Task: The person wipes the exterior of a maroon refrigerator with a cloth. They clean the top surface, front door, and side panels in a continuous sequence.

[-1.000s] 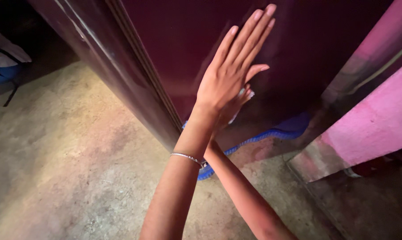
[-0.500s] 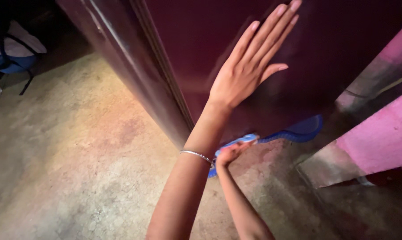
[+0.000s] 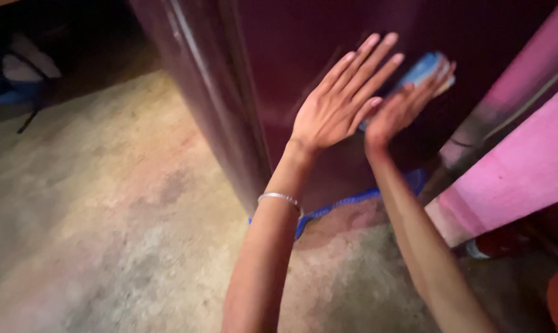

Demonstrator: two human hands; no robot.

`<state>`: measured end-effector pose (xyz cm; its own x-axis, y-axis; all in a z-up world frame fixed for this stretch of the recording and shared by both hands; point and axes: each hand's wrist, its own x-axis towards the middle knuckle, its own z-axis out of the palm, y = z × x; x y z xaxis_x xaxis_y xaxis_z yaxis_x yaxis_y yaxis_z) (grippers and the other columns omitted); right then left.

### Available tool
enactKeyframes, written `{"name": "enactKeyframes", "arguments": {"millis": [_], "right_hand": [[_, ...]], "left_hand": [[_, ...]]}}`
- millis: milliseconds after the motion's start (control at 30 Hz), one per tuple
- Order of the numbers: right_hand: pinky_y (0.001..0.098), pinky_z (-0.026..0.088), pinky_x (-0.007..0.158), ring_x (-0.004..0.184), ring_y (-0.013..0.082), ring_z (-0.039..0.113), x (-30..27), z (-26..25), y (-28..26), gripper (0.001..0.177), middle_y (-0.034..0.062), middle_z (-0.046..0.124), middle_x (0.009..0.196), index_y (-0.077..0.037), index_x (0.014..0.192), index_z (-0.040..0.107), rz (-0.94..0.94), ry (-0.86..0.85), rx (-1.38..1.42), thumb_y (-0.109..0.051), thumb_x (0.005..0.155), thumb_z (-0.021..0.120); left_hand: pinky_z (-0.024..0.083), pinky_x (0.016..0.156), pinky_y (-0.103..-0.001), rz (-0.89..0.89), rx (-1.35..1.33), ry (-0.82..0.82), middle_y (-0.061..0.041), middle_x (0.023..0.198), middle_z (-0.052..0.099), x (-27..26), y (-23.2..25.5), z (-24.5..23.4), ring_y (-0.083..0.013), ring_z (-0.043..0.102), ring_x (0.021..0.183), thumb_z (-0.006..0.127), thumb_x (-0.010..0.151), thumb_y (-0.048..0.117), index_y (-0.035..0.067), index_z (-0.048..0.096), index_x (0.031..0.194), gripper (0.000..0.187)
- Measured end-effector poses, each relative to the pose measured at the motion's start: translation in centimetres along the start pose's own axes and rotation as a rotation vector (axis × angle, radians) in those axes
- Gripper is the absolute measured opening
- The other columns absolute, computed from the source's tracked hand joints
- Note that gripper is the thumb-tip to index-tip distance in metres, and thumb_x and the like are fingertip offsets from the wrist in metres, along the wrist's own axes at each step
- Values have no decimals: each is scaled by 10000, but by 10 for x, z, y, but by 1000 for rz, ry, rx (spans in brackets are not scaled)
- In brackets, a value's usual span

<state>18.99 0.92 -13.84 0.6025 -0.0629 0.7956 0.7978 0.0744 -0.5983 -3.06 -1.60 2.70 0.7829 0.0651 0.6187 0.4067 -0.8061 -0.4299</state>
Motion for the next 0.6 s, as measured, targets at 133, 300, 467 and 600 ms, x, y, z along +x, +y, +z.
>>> {"name": "enactKeyframes", "arguments": {"millis": [133,300,467,600], "right_hand": [[329,194,1347,1630,135,154,-3,11,-88,565,66,90,1808,-86,1710,90,-5,-200,273,-398,1246,176],[361,118,1366,1613,121,201,-68,-6,-184,604,-34,212,1764,-157,1689,178,437,-665,1826,-386,1165,374],[407,371,1241,1501,194,439,-33,-7,-257,672,49,395,1661,-111,1610,381,-584,-659,31,-497,1087,553],[540,431,1053,1280,359,560,26,14,-310,534,170,559,1413,-152,1467,548,-1016,-315,68,-427,1014,619]], "left_hand": [[106,1379,-388,-87,-253,-22,-16,1758,190,-12,4,-30,-205,182,1659,391,1139,448,185,245,1682,621],[1,1326,-505,-162,-251,142,-16,1714,287,-54,-8,-59,-204,226,1622,465,1125,431,169,312,1640,598],[-102,1304,-505,-356,-258,386,-54,1706,329,-108,-54,-88,-244,218,1612,504,1107,359,149,361,1623,575],[-73,1313,-526,-460,-218,527,-114,1697,348,-119,-102,-112,-307,204,1603,505,1141,309,51,339,1628,576]]}}
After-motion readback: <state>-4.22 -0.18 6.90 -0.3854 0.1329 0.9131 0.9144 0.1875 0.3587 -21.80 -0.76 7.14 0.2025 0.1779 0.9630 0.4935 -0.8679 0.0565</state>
